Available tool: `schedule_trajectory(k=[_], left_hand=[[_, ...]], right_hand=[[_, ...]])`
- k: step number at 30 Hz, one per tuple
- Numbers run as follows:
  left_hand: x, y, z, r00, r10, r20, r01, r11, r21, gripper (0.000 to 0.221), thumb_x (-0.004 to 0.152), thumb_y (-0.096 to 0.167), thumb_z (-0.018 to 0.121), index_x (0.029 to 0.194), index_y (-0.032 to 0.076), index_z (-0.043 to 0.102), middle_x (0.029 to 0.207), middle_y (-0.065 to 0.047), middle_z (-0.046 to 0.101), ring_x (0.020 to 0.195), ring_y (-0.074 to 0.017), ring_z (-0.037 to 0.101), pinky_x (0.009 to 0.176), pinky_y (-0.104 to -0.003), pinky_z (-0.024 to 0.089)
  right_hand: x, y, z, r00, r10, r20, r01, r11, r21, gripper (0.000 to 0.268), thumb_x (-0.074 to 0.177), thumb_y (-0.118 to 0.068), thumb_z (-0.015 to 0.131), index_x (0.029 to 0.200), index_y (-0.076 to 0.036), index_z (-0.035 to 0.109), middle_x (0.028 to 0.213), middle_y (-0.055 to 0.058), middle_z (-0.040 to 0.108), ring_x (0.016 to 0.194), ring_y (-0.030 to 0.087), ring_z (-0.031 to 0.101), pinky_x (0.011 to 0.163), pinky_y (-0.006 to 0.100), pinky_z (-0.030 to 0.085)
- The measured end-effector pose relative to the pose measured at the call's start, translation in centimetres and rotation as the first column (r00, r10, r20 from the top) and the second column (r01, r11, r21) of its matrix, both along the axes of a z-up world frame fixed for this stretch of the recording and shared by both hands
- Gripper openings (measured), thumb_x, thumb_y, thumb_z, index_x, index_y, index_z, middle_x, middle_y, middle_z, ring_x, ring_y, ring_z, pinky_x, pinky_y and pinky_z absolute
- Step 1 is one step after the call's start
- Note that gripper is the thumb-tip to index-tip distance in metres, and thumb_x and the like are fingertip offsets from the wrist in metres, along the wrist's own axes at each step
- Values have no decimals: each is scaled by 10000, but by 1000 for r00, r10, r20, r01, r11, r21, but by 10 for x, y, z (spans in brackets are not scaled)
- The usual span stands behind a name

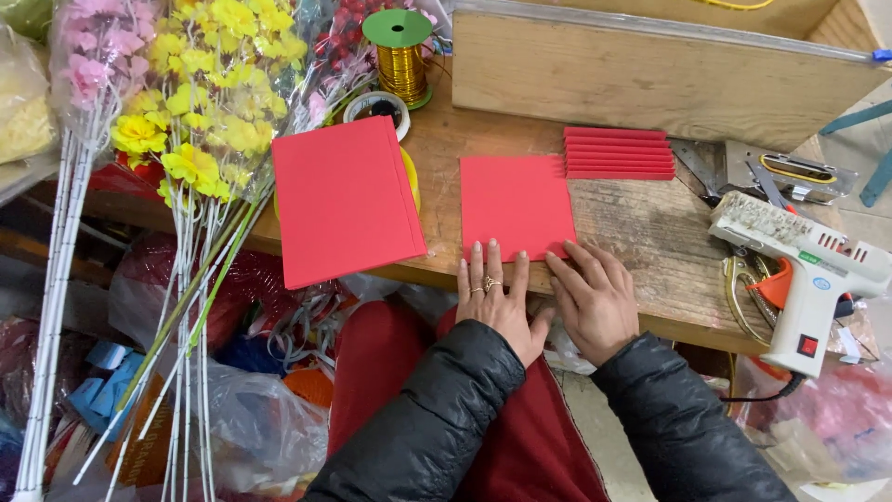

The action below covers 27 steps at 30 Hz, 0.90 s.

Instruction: Folding red paper into accordion-style fans for decorations.

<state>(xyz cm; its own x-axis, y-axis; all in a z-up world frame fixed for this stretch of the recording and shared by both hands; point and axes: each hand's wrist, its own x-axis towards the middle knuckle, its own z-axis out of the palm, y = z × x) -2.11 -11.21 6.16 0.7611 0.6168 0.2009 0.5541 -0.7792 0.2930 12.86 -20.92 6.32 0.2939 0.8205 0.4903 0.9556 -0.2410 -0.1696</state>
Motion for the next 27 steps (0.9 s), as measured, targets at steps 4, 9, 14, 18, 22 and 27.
schedule_trajectory(k=[4, 9, 14, 18, 22, 27], left_hand=[[-6, -1, -4, 998, 47, 44, -51, 995, 87, 1040, 859, 726, 585, 1672, 175, 242, 1694, -347, 100, 1544, -623, -2, 1232, -723, -24], [-5, 0, -4, 999, 51, 16, -51, 997, 52, 1039, 830, 721, 595, 1671, 223, 244, 1700, -336, 82, 1533, -639, -34, 1210, -754, -42], [-5, 2, -3, 999, 43, -22, -44, 999, -8, 1043, 809, 710, 596, 1670, 247, 235, 1705, -329, 65, 1526, -646, -47, 1199, -767, -57], [-5, 2, 4, 995, 37, -92, -43, 997, -60, 1029, 818, 690, 590, 1674, 265, 206, 1715, -308, 30, 1530, -635, -64, 1201, -755, -72], [-5, 3, 9, 990, 34, -140, -46, 996, -81, 1040, 807, 688, 604, 1675, 285, 194, 1722, -292, 16, 1533, -624, -61, 1193, -757, -72], [-5, 2, 17, 983, 28, -180, -46, 994, -99, 1006, 859, 717, 544, 1679, 287, 150, 1723, -279, -4, 1538, -607, -84, 1205, -735, -86]], right_hand=[[-6, -1, -1, 998, -62, 23, 62, 998, 21, 379, 1064, -314, 593, 1436, -315, 672, 1470, 51, 575, 1440, 341, 489, 1193, 507, 364], [-16, 1, -4, 992, -124, 2, 124, 992, 22, 410, 1062, -333, 585, 1467, -356, 644, 1511, 34, 555, 1467, 342, 455, 1236, 524, 304], [-16, 1, -10, 988, -152, -24, 153, 988, 11, 429, 1057, -373, 573, 1482, -408, 619, 1543, 7, 528, 1488, 325, 431, 1257, 521, 271], [-15, 1, -12, 987, -155, -32, 155, 988, 15, 428, 1053, -373, 577, 1477, -404, 625, 1553, 12, 526, 1482, 335, 433, 1254, 528, 272], [-15, 2, -12, 986, -167, -8, 167, 986, 16, 415, 1043, -385, 584, 1453, -404, 644, 1535, 8, 548, 1474, 321, 453, 1250, 518, 284], [-17, 2, -11, 984, -171, -53, 172, 985, 2, 414, 1052, -388, 563, 1460, -411, 632, 1550, -5, 521, 1487, 327, 418, 1254, 534, 259]])
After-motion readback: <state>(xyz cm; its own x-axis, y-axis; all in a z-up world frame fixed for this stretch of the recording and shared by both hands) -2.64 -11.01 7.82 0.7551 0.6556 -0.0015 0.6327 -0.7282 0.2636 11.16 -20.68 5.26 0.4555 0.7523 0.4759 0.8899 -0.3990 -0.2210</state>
